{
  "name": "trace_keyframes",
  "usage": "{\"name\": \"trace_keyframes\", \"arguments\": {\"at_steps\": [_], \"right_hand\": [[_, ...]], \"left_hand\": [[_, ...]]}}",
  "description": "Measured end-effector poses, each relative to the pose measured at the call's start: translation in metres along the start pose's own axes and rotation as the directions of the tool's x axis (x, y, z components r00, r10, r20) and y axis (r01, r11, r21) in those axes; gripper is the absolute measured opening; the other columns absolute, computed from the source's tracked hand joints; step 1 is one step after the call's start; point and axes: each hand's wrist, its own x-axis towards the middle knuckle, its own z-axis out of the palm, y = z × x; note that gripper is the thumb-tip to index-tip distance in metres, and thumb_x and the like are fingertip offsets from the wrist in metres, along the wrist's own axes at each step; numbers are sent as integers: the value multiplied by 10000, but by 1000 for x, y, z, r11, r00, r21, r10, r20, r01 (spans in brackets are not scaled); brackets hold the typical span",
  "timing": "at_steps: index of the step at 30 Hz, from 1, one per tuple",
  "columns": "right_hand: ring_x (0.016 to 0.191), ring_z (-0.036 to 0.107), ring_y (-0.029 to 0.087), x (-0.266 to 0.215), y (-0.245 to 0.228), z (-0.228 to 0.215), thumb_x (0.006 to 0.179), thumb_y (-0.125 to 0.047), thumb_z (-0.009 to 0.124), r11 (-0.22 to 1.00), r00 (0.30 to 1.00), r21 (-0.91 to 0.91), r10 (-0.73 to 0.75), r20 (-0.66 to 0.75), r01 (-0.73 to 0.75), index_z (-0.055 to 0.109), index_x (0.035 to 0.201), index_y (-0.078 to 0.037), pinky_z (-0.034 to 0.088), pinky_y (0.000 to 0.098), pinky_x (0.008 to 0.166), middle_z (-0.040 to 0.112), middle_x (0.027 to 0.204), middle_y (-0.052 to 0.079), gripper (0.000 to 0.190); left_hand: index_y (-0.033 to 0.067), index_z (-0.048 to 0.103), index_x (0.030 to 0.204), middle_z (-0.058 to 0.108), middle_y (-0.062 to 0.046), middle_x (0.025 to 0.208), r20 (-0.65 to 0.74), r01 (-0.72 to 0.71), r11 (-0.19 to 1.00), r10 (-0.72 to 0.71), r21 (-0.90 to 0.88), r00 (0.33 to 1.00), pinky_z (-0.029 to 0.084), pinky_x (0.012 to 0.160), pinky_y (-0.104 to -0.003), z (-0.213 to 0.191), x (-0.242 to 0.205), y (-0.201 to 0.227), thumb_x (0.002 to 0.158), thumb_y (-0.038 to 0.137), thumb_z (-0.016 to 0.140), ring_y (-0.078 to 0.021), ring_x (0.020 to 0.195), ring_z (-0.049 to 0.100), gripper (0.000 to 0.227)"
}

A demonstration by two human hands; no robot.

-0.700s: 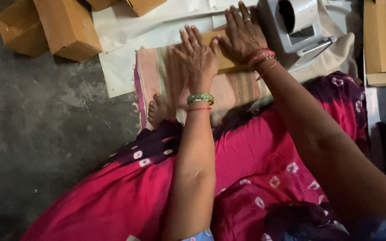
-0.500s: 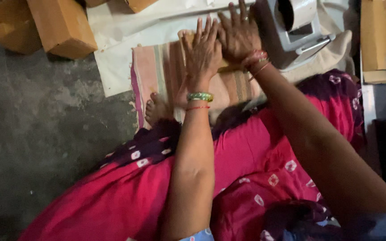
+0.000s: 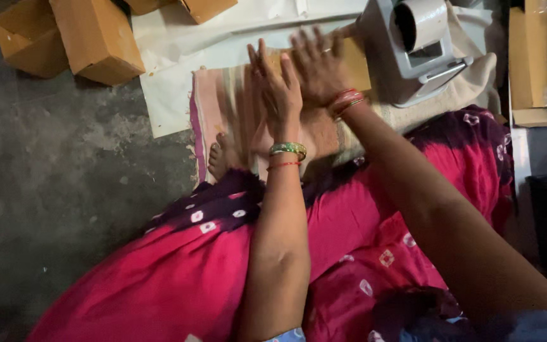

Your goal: The person sits on the floor and seals a small cardboard box using a handheld tape dispenser. They apply tape to the box flaps, press it down, and smooth the edges to secure the package.

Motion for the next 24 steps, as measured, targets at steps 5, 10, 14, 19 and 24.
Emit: {"name": "trace_keyframes", "arguments": {"at_steps": [5, 10, 14, 19, 24], "right_hand": [[1398, 364, 506, -22, 47, -23, 1082, -548, 450, 728, 944, 607, 180, 278, -318, 436, 1496, 43, 283, 657, 1107, 446, 1506, 308, 721], [1149, 563, 411, -16, 52, -56, 1055, -346, 561, 623, 932, 696, 287, 222, -358, 641, 1132, -28, 431, 595, 1022, 629, 1166, 207, 337], [1040, 569, 355, -12, 58, -81, 1070, -318, 670, 683, 935, 696, 351, -46, -222, 711, 1049, -79, 364, 546, 1015, 649, 1055, 139, 243], [1025, 618, 322, 0, 33, -110, 1035, -360, 602, 852, 940, 484, 307, -150, -201, 751, 976, -157, 300, 538, 1015, 705, 1043, 111, 259], [979, 665, 376, 20, -27, -134, 1075, -426, 457, 755, 932, 589, 80, 352, -288, 736, 1166, -134, 406, 552, 944, 736, 1032, 152, 414]], "left_hand": [[-32, 585, 1322, 628, -286, 1307, 150, 508, 860, -508, 42, 848, 496, 1013, -456, 9, 28, -31, 1040, 494, 471, -402, 1189, 640, 607], [5, 779, 896, 780, -164, 865, 135, 708, 688, -695, -162, 706, 556, 746, -432, -16, 39, -17, 966, 551, 463, -293, 790, 729, 634], [-17, 743, 884, 709, -100, 815, -9, 562, 471, -772, -680, 636, 544, 717, -385, -30, 37, 9, 959, 439, 561, -228, 747, 665, 497], [-59, 703, 907, 693, -96, 866, -117, 268, 475, -636, -838, 762, 539, 743, -338, -32, 27, 22, 943, 229, 716, -200, 802, 636, 290], [-24, 653, 1000, 724, -61, 946, -4, 189, 251, -611, -949, 792, 572, 767, -299, -32, 9, 1, 842, 28, 739, -166, 859, 668, 187]]}}
